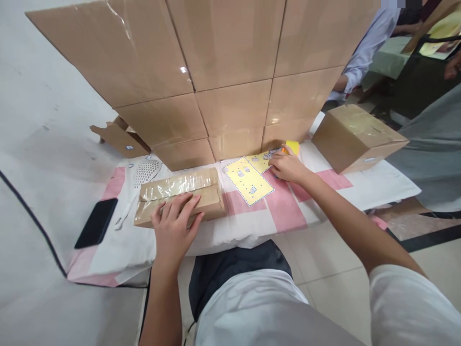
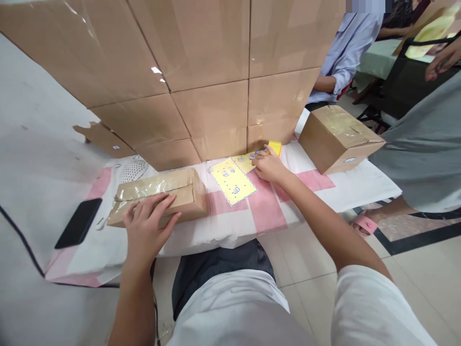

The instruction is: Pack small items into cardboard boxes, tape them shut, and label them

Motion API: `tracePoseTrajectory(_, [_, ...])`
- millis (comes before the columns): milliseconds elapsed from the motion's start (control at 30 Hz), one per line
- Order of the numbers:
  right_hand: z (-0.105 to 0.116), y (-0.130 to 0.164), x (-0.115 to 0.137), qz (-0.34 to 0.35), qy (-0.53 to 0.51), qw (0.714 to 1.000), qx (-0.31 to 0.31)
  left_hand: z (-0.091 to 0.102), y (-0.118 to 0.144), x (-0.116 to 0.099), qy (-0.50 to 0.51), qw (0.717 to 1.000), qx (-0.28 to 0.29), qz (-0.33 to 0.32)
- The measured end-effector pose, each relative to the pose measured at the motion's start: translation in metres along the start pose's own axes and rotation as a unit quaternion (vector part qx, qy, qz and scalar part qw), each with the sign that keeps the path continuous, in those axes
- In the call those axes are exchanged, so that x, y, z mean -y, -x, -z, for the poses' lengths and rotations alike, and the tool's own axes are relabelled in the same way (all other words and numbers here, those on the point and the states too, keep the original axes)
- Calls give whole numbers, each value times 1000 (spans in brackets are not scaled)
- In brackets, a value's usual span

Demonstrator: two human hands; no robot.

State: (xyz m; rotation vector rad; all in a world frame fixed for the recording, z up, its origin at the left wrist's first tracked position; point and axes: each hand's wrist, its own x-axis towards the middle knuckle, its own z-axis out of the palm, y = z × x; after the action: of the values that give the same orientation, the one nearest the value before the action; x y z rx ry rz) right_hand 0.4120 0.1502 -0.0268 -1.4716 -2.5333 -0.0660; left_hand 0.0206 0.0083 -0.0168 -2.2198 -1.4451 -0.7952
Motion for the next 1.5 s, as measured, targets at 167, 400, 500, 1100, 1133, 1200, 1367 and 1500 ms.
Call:
tracePoseTrajectory(167, [10, 15, -33, -39, 62, 992, 102, -2, 2, 0, 0, 1000, -6, 3])
tracePoseTrajectory(400, [7, -36, -19, -216, 66, 973, 47, -2, -3, 0, -15, 1000, -7, -1])
tracePoseTrajectory(500, [-9, -59, -17, -271, 55, 959, 62, -1, -4, -1, -20, 1000, -8, -5])
tracePoseTrajectory(1100, [-24, -59, -31, -314, -60, 947, -15, -4, -10, -1, -39, 999, -4, -5])
tracePoseTrajectory(1133, [-24, -58, -31, -315, -70, 946, -19, -4, -10, -1, -37, 999, -4, -4])
tracePoseTrajectory(1200, [-25, -56, -30, -318, -96, 943, -26, -4, -10, -1, -33, 999, -5, 0])
tracePoseTrajectory(1367, [-28, -53, -33, -324, -191, 927, -12, -3, -10, -3, -33, 999, 0, 3])
tracePoseTrajectory(1500, [-34, -51, -37, -334, -237, 912, -8, -5, -11, -2, -34, 999, 1, 5])
